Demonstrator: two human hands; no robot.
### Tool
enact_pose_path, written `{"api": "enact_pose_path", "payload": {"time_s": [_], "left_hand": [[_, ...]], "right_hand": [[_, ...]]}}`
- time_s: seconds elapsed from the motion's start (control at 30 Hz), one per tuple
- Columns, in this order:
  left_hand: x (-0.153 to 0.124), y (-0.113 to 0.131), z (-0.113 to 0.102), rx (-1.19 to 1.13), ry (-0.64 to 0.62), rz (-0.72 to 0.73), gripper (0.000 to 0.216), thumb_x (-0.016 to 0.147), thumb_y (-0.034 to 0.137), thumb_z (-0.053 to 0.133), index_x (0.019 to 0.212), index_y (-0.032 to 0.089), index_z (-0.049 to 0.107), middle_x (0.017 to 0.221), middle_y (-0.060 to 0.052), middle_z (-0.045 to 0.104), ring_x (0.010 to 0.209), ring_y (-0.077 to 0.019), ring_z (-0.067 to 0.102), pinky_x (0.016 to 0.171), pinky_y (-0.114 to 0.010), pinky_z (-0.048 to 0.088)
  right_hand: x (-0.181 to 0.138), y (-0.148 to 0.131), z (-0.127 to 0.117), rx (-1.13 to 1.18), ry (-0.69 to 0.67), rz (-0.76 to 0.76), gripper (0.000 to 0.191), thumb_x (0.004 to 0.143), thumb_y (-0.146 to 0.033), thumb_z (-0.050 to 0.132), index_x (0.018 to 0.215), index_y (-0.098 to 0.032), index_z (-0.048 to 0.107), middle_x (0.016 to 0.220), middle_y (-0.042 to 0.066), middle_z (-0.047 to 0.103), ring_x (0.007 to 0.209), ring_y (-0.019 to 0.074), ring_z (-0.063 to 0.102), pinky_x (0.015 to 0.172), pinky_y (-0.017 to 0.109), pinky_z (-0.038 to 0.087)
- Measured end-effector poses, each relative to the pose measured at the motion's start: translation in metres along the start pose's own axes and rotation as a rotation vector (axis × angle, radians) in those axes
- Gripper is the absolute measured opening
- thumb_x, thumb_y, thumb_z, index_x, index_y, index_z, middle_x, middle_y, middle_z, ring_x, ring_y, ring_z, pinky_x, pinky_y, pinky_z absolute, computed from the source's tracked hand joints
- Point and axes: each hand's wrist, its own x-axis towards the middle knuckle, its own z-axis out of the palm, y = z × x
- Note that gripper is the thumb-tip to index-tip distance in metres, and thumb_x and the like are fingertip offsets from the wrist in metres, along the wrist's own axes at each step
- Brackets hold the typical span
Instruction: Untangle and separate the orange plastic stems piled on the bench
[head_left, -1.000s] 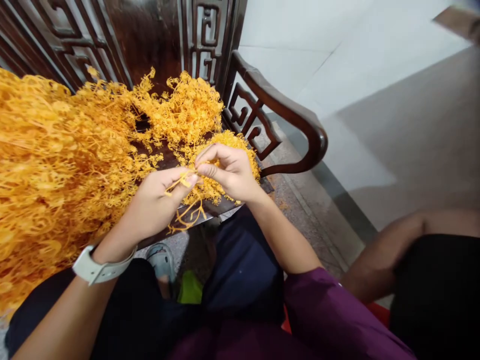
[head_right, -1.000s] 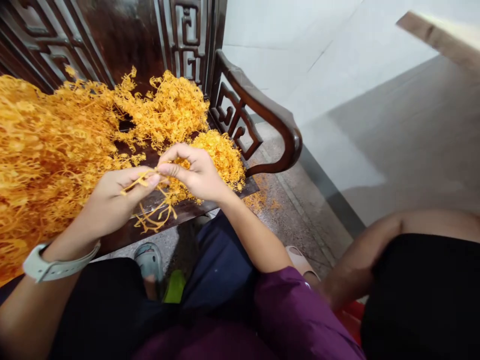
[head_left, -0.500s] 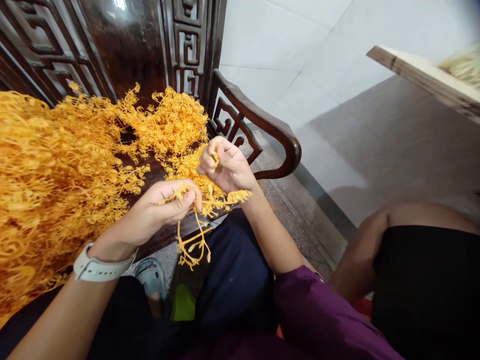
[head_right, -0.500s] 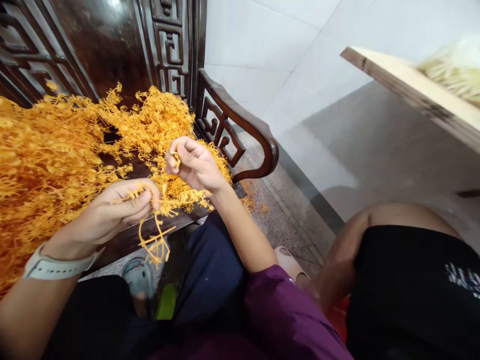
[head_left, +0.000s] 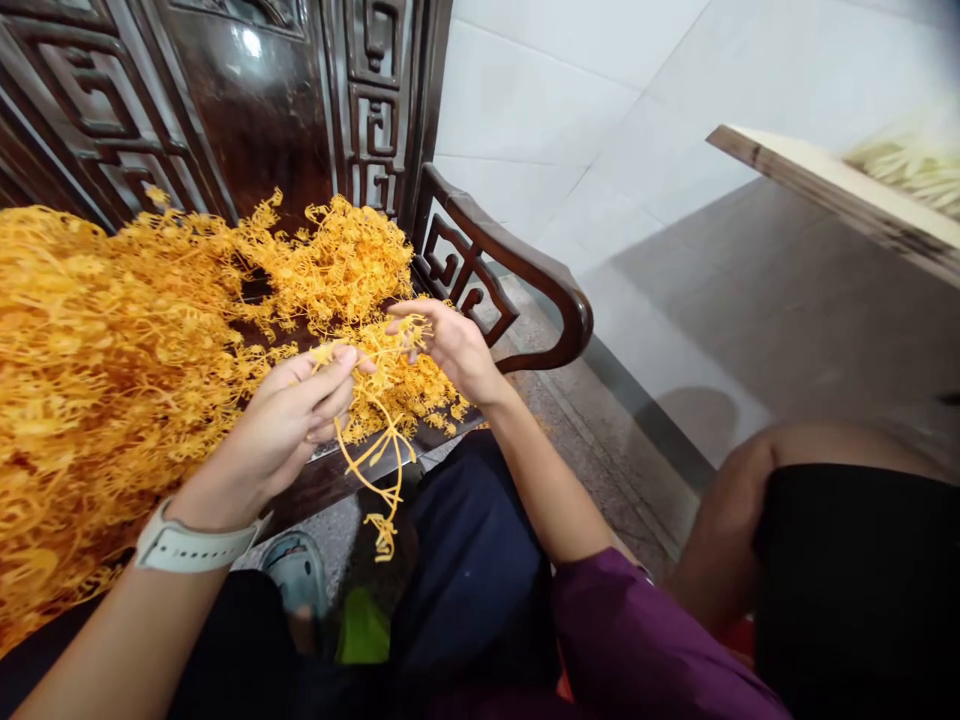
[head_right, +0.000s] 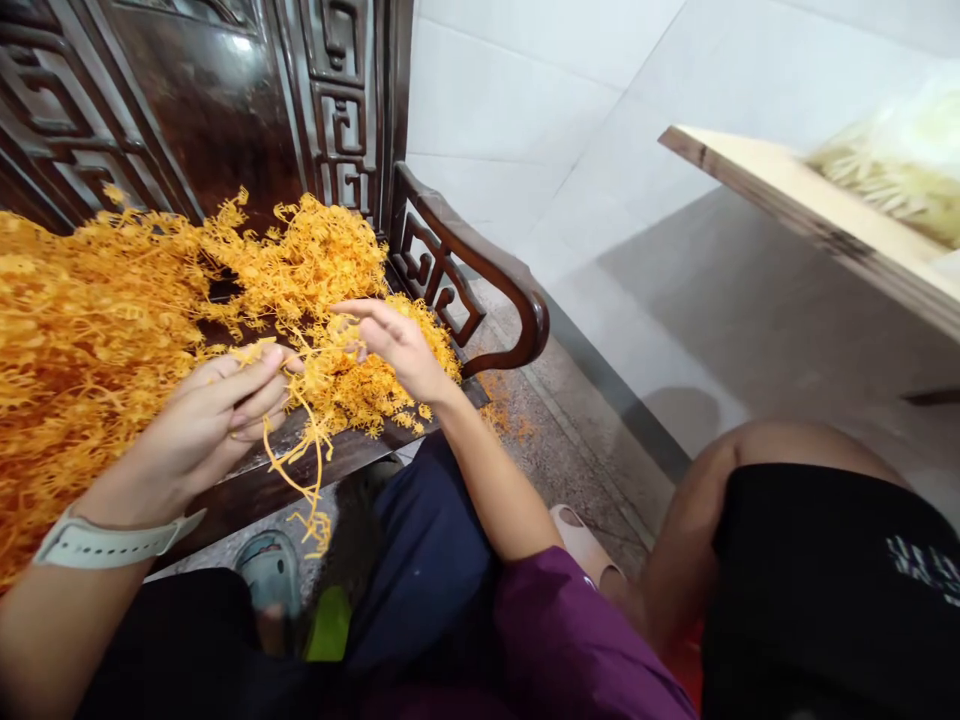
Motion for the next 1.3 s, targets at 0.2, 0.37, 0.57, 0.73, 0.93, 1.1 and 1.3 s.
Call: {"api": "enact_pose_path", "payload": {"time_s": [0.2, 0.37, 0.57, 0.73, 0.93, 1.1, 1.3], "left_hand": [[-0.002, -0.009, 0.003, 0.206, 0.026, -0.026, 0.035, 0.094, 0.048, 0.083, 0.088, 0.017, 0.066, 0.057, 0.01, 0.031, 0.049, -0.0051, 0.016, 0.043, -0.016, 0.015], [-0.002, -0.022, 0.013, 0.3, 0.072, 0.075, 0.035, 0.098, 0.044, 0.073, 0.079, 0.018, 0.059, 0.06, 0.007, 0.035, 0.052, -0.0075, 0.023, 0.047, -0.019, 0.018], [-0.024, -0.028, 0.029, 0.654, 0.006, 0.219, 0.037, 0.103, 0.038, 0.06, 0.071, 0.018, 0.057, 0.069, -0.001, 0.054, 0.066, -0.0133, 0.049, 0.06, -0.024, 0.039], [-0.031, -0.017, 0.01, 0.549, 0.13, 0.191, 0.034, 0.104, 0.042, 0.063, 0.08, 0.019, 0.063, 0.062, 0.004, 0.043, 0.056, -0.0108, 0.034, 0.051, -0.023, 0.029], [-0.026, -0.002, -0.003, 0.253, 0.193, 0.088, 0.032, 0.096, 0.045, 0.078, 0.084, 0.018, 0.065, 0.057, 0.006, 0.036, 0.05, -0.007, 0.025, 0.044, -0.016, 0.021], [-0.021, 0.003, -0.003, 0.135, 0.204, 0.032, 0.03, 0.093, 0.044, 0.081, 0.087, 0.017, 0.067, 0.054, 0.007, 0.036, 0.047, -0.0058, 0.023, 0.041, -0.012, 0.024], [-0.018, -0.005, -0.001, 0.148, 0.178, 0.02, 0.035, 0.091, 0.044, 0.083, 0.083, 0.017, 0.064, 0.056, 0.007, 0.035, 0.047, -0.0044, 0.023, 0.04, -0.01, 0.024]], "right_hand": [[0.008, 0.0, 0.026, 0.149, 0.162, -0.08, 0.041, 0.09, -0.058, 0.086, 0.087, -0.021, 0.071, 0.074, -0.003, 0.065, 0.064, 0.0095, 0.056, 0.057, 0.023, 0.045], [0.021, 0.017, 0.033, 0.12, 0.237, -0.055, 0.045, 0.089, -0.062, 0.086, 0.083, -0.021, 0.067, 0.065, -0.005, 0.055, 0.056, 0.0082, 0.046, 0.052, 0.024, 0.037], [0.051, 0.037, -0.011, 0.127, 0.854, 0.16, 0.025, 0.112, -0.03, 0.05, 0.088, -0.025, 0.048, 0.062, -0.01, 0.036, 0.049, 0.0081, 0.028, 0.046, 0.021, 0.025], [0.045, 0.059, -0.029, -0.225, 0.544, 0.27, 0.006, 0.103, -0.023, 0.063, 0.097, -0.021, 0.064, 0.066, -0.009, 0.045, 0.054, 0.0106, 0.039, 0.056, 0.026, 0.037], [0.039, 0.048, -0.012, -0.344, 0.406, 0.082, 0.007, 0.096, -0.022, 0.071, 0.099, -0.018, 0.077, 0.103, 0.004, 0.069, 0.094, 0.016, 0.062, 0.087, 0.031, 0.05], [0.028, 0.016, 0.013, 0.129, -0.129, 0.141, 0.052, 0.104, -0.07, 0.057, 0.111, -0.02, 0.07, 0.089, 0.003, 0.074, 0.076, 0.0146, 0.069, 0.069, 0.029, 0.054], [0.026, 0.01, 0.035, 0.247, -0.015, 0.03, 0.038, 0.092, -0.054, 0.085, 0.089, -0.019, 0.07, 0.063, -0.005, 0.066, 0.055, 0.0077, 0.054, 0.058, 0.023, 0.043]]}}
